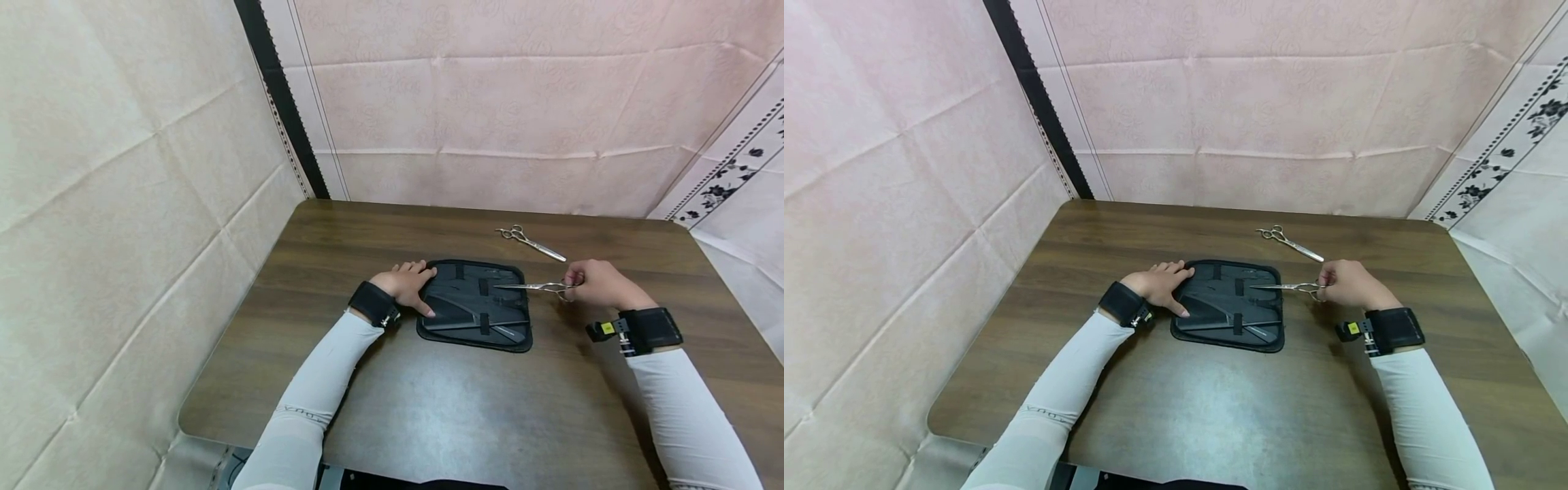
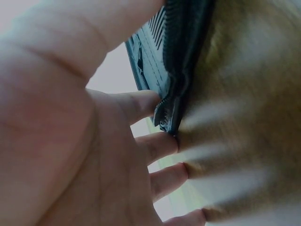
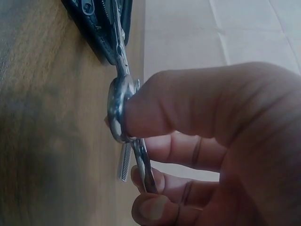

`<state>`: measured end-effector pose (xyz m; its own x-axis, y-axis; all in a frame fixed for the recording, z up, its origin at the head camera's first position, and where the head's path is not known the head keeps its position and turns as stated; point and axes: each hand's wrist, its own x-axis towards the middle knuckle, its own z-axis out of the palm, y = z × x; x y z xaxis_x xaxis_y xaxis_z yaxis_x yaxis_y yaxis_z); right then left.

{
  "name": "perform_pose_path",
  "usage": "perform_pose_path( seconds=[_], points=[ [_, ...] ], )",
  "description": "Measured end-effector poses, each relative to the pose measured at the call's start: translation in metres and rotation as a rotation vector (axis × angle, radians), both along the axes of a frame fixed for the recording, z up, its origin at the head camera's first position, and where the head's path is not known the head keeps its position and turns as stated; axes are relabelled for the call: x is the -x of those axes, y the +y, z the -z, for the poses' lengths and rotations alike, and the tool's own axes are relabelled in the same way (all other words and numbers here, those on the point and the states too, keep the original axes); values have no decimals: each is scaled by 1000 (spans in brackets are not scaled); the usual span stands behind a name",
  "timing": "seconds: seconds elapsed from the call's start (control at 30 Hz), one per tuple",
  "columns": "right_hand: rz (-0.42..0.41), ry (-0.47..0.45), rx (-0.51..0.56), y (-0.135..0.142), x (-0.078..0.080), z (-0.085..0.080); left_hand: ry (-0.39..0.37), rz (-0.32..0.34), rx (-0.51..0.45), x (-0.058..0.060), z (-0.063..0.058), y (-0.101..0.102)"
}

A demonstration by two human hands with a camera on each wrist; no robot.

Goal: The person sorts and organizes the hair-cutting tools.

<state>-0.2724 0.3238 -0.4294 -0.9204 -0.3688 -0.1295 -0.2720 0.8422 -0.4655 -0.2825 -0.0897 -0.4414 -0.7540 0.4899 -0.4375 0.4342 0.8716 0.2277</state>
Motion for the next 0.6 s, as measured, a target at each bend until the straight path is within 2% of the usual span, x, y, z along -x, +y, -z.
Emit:
perform_pose_path(
  seconds=[0.6],
  points=[
    [-19, 14, 7, -7, -1, 4, -10, 1, -1, 0, 0, -1]
  ],
)
